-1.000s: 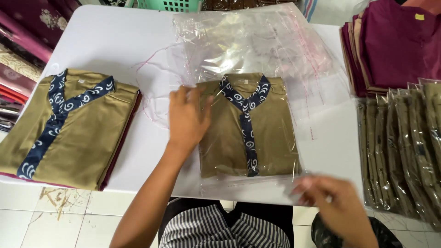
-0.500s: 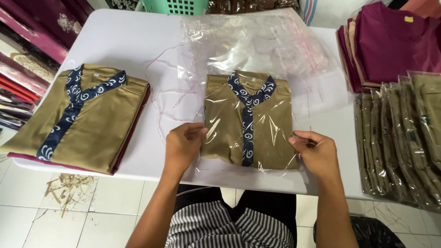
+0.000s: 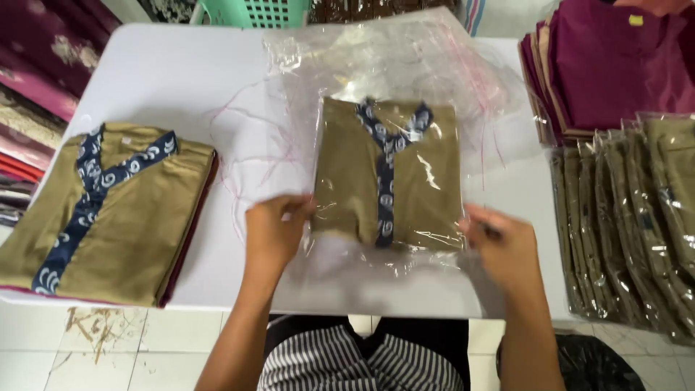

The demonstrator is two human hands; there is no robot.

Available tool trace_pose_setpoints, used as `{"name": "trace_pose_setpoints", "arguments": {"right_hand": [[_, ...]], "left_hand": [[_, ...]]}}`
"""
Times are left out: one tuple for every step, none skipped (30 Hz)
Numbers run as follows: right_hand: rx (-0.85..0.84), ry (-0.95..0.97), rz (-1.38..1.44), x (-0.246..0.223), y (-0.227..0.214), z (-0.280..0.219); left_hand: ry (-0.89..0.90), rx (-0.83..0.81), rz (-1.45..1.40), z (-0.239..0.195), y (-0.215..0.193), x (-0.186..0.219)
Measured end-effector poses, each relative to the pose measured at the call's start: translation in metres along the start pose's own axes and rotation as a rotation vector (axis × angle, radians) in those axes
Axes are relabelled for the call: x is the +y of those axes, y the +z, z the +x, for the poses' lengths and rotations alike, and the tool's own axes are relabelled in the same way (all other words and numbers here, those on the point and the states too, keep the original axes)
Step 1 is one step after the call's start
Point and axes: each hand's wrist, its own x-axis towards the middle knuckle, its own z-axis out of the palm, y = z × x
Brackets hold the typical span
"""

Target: Packing folded shirts into clear plastic bags at a factory workstation.

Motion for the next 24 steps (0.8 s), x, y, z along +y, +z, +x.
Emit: {"name": "trace_pose_setpoints", "arguments": {"right_hand": [[0.006,0.098,0.034,-0.006,-0.004,-0.015],[0.004,0.206,0.066,-0.01,-0.009,-0.036],[0.002,0.206,0.067,-0.021,-0.004,-0.034],[-0.006,0.273,0.089,-0.031,0.0,-0.036],[-0.014,0.341,0.11,-0.041,0.004,-0.038],[-0.017,0.341,0.111,-0.034,0.006,-0.023],[-0.032,0.264,0.057,-0.028,0.008,-0.01],[-0.048,0.193,0.001,-0.019,0.01,0.0],[-0.053,0.2,0.001,-0.018,0.011,0.007],[-0.007,0.12,0.066,-0.017,0.013,0.015],[0.04,0.04,0.131,-0.018,0.014,0.024],[0.036,0.035,0.131,-0.017,0.006,0.008],[0.07,0.033,0.079,-0.017,-0.001,-0.008],[0.116,0.025,0.034,-0.018,-0.008,-0.021],[0.123,0.013,0.042,-0.023,-0.005,-0.021],[0.102,0.121,0.071,-0.024,-0.005,-0.028],[0.081,0.23,0.1,-0.024,-0.005,-0.036],[0.087,0.241,0.099,-0.027,-0.006,-0.037],[0.038,0.267,0.066,-0.03,-0.007,-0.037],[-0.013,0.287,0.032,-0.034,-0.009,-0.035],[-0.009,0.29,0.031,-0.038,-0.014,-0.037],[-0.09,0.237,-0.151,-0.042,-0.017,-0.036],[-0.172,0.182,-0.333,-0.047,-0.021,-0.036],[-0.17,0.181,-0.331,-0.047,-0.021,-0.037]], "left_hand": [[-0.053,0.003,0.0,-0.012,-0.007,-0.003],[-0.117,0.0,0.002,-0.031,-0.014,-0.01],[-0.117,0.002,0.003,-0.029,-0.011,-0.012],[-0.12,-0.026,-0.057,-0.031,-0.007,-0.015],[-0.122,-0.053,-0.117,-0.032,-0.003,-0.018],[-0.124,-0.051,-0.116,-0.018,0.004,-0.017],[-0.04,-0.03,-0.033,-0.004,0.01,-0.016],[0.039,-0.015,0.052,0.007,0.017,-0.017],[0.033,-0.019,0.056,0.01,0.018,-0.008],[0.053,0.025,-0.006,0.015,0.019,0.001],[0.073,0.069,-0.068,0.021,0.019,0.012],[0.072,0.075,-0.069,0.007,0.016,0.004],[0.07,0.1,-0.038,-0.006,0.013,-0.002],[0.082,0.127,-0.006,-0.013,0.009,-0.007],[0.095,0.136,-0.006,-0.012,0.004,-0.004],[0.016,0.059,-0.067,-0.02,0.003,-0.005],[-0.064,-0.017,-0.127,-0.027,0.002,-0.007],[-0.065,-0.03,-0.124,-0.028,-0.002,-0.002],[-0.093,-0.107,-0.122,-0.028,-0.007,0.003],[-0.12,-0.178,-0.124,-0.026,-0.011,0.009],[-0.119,-0.184,-0.124,-0.028,-0.013,0.015],[0.018,-0.098,-0.016,-0.028,-0.016,0.021],[0.154,-0.011,0.092,-0.028,-0.02,0.026],[0.156,-0.01,0.093,-0.024,-0.012,0.026]]}}
